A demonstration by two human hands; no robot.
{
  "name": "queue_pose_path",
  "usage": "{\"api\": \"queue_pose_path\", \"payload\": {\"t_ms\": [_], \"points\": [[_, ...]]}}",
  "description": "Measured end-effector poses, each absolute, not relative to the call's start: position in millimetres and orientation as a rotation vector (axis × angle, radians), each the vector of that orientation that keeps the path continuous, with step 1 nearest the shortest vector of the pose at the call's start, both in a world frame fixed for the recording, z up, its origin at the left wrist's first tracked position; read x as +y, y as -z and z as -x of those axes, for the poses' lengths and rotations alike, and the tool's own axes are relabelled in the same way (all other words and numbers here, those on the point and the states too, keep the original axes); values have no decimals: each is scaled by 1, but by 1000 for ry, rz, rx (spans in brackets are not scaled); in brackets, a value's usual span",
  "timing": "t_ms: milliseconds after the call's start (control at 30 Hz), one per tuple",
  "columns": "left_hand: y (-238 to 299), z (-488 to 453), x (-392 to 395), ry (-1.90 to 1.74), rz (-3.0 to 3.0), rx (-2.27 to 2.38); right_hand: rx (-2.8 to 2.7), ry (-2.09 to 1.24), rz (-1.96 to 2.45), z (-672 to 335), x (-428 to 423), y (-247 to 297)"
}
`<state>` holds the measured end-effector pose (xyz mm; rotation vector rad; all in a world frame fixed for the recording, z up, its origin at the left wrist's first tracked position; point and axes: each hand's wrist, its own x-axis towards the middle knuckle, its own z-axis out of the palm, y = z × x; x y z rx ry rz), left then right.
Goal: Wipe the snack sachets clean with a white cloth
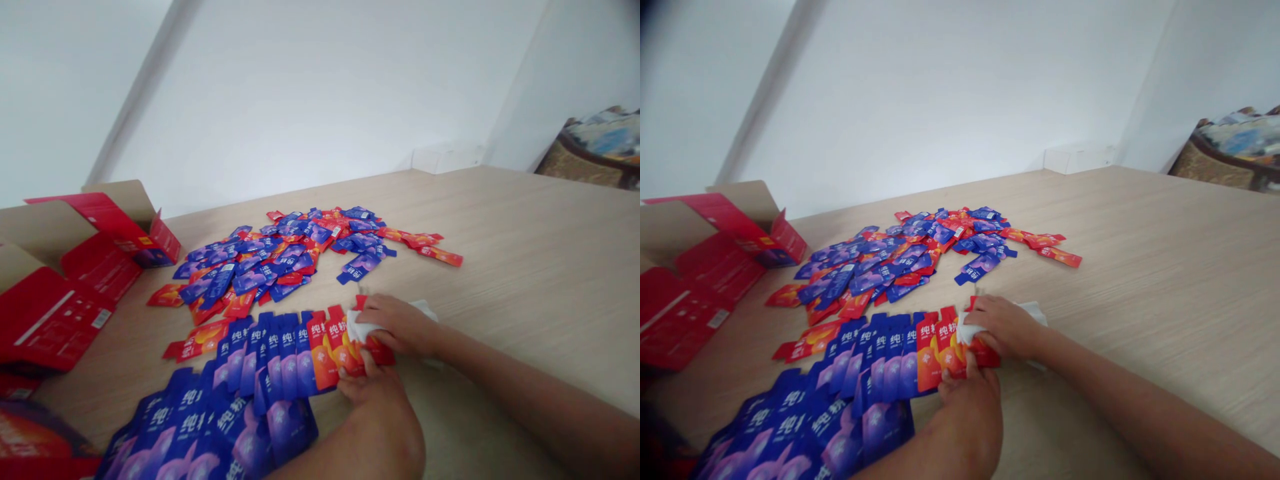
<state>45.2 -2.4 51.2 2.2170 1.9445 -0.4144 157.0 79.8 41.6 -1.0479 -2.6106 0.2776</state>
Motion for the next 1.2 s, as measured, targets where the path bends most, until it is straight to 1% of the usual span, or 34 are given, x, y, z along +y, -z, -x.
{"api": "queue_pose_path", "payload": {"t_ms": [100, 233, 333, 533, 600, 767, 1000, 1200], "points": [[-51, -45, -4, 595, -2276, 1915, -2640, -269, 1075, -155, 82, -36], [-49, -45, -2, 617, -2250, 1902, -2610, -174, 1244, -157, 100, -37], [-44, -45, 0, 667, -2189, 1874, -2580, -154, 1248, -161, 98, -44], [-41, -46, -1, 623, -2250, 1893, -2656, -273, 1044, -160, 77, -47], [-42, -46, -2, 636, -2244, 1899, -2655, -260, 1078, -159, 82, -43], [-48, -47, -3, 723, -2218, 1882, -2571, -111, 1287, -161, 99, -40], [-51, -46, -2, 716, -2211, 1849, -2619, -167, 1101, -155, 79, -37], [-59, -49, -4, 718, -2208, 1837, -2581, -104, 1274, -154, 95, -37]]}}
